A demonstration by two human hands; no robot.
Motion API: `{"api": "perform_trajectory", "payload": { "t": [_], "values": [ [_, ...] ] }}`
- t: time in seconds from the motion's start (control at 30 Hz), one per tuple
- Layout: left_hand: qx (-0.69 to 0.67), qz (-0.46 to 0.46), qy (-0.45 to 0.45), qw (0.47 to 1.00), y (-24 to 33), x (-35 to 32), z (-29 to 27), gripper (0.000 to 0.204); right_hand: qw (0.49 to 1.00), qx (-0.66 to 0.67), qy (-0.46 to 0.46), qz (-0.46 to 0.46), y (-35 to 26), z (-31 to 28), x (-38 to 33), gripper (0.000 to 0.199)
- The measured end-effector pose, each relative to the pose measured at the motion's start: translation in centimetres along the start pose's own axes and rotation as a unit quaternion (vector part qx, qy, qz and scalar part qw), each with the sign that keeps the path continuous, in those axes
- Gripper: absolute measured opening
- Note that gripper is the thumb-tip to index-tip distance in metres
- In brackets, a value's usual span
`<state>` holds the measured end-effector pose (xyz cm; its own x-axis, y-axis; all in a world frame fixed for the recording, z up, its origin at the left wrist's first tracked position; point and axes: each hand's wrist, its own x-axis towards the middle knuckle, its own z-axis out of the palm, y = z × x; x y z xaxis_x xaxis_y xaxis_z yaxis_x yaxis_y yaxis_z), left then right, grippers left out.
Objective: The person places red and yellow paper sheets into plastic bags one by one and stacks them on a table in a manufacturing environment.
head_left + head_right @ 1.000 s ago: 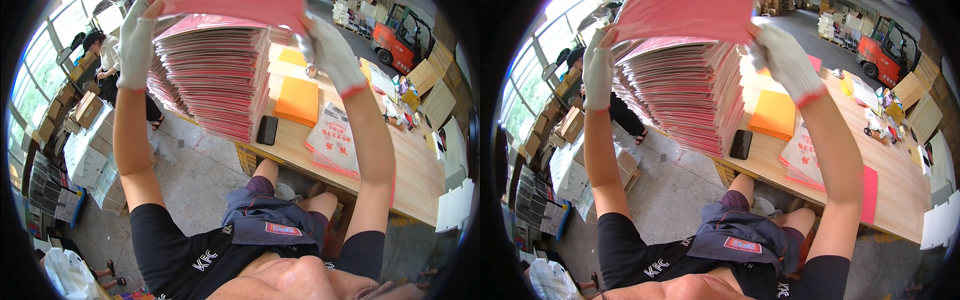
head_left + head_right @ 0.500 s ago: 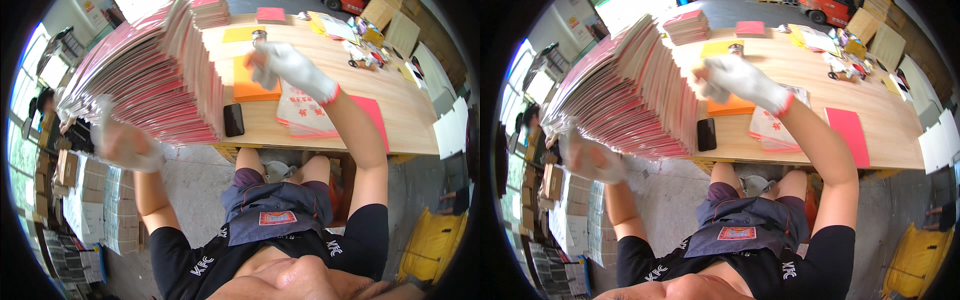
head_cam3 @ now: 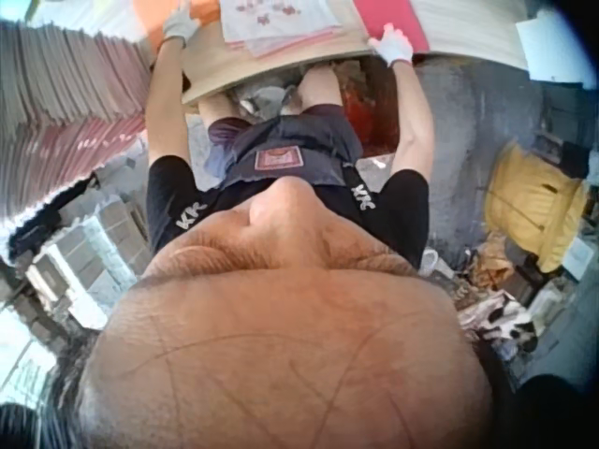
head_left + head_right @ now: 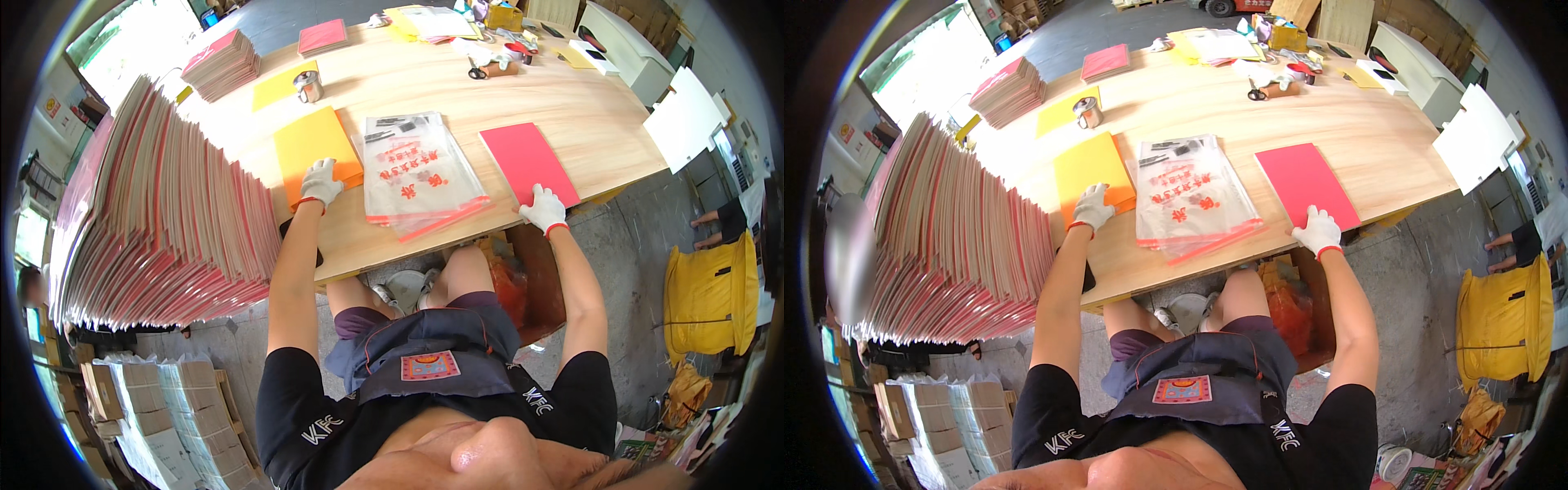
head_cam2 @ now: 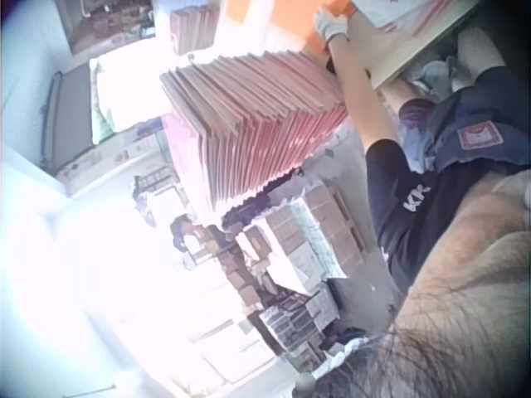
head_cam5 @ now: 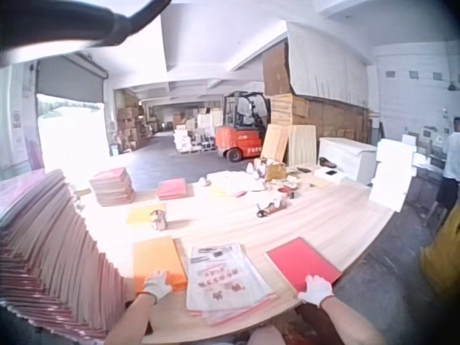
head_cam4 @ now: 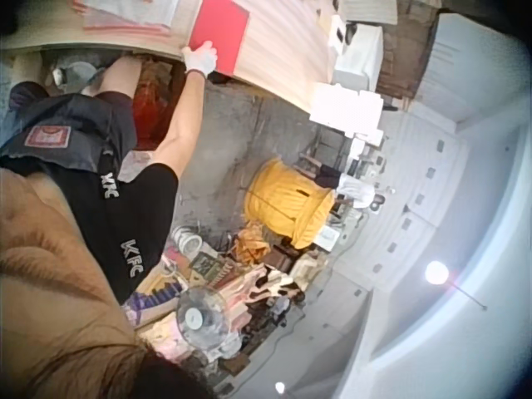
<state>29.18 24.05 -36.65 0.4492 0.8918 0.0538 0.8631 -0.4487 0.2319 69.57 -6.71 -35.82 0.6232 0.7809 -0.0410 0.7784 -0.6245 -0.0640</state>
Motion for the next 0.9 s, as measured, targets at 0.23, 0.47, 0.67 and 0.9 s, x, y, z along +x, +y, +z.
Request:
{"api": "perform_trajectory", "payload": {
  "t": [0.23,0.47,0.67,0.9],
  "values": [
    [0.024,-0.004,-0.093,0.995,-1.0,1.8,-1.3,0.058,0.991,0.096,-0.083,-0.037,3.4,-1.1,2.5,0.048],
    [-0.097,0.042,-0.098,0.99,-3.8,3.3,-0.7,0.044,0.974,0.159,-0.159,-0.019,5.3,-1.1,4.7,0.036],
    [-0.146,-0.015,0.077,0.986,-6.7,3.8,-1.2,0.031,0.976,0.178,-0.109,-0.069,5.0,-1.6,4.2,0.027],
    [-0.096,0.262,0.275,0.92,16.5,2.0,-7.7,0.026,0.964,0.238,0.115,-0.026,8.4,2.2,2.8,0.033]
  ]
}}
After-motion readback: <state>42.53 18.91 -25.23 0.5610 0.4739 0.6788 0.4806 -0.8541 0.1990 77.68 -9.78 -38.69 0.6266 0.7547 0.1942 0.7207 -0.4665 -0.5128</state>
